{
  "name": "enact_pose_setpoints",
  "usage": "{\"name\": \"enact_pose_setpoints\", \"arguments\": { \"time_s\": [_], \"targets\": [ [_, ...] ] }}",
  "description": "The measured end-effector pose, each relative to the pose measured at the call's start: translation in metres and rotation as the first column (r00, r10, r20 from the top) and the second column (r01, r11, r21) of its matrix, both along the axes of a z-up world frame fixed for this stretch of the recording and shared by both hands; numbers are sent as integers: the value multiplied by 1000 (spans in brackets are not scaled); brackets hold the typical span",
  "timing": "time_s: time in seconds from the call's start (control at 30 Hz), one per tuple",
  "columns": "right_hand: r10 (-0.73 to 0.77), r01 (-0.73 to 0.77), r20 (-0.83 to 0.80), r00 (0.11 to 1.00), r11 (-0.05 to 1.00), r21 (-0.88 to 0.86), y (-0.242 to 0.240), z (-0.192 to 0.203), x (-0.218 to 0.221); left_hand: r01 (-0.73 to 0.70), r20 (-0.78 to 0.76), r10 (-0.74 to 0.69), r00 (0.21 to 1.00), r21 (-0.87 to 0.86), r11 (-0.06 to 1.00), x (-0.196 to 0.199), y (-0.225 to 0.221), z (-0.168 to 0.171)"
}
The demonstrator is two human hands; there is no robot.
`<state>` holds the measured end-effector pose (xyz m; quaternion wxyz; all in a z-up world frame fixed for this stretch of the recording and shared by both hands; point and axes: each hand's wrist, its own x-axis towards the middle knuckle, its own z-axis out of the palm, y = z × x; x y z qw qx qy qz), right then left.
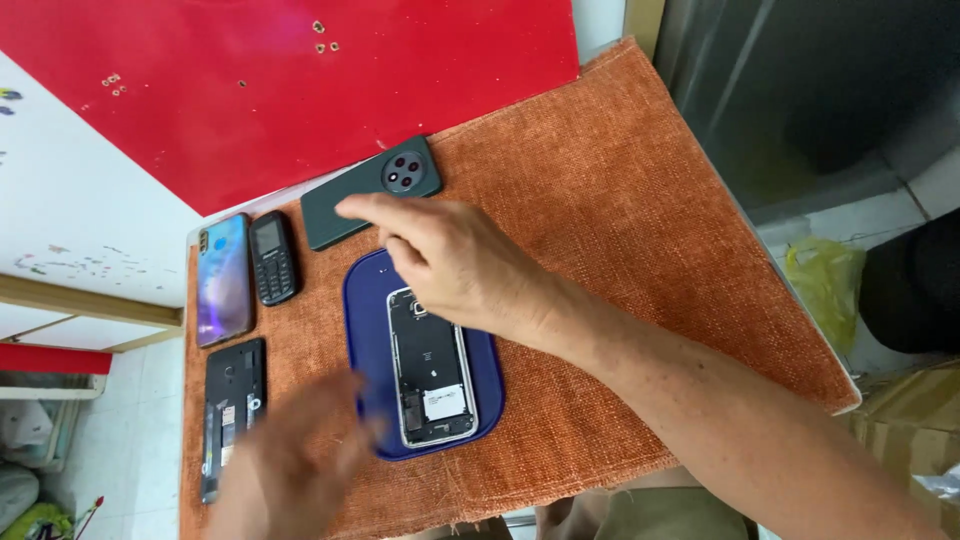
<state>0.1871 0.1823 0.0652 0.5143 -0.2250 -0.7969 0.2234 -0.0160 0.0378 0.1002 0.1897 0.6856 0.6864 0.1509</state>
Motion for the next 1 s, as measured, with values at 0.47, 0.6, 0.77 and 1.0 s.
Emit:
{"name": "enact_pose_setpoints", "arguments": {
  "time_s": [0.47,0.6,0.77,1.0],
  "targets": [
    [8,-24,-66,998,969,-247,10,-29,-14,119,64,-140,988,255,959,4,118,-51],
    [-4,-21,-125,992,981,-195,8,-24,-13,131,84,-161,983,285,950,-5,124,-66],
    [-78,72,-55,995,991,-109,4,-5,-2,161,78,-200,977,348,924,-12,130,-65],
    [-208,168,279,937,972,162,6,-5,6,135,127,-202,971,405,904,-38,126,-51]
  ]
}}
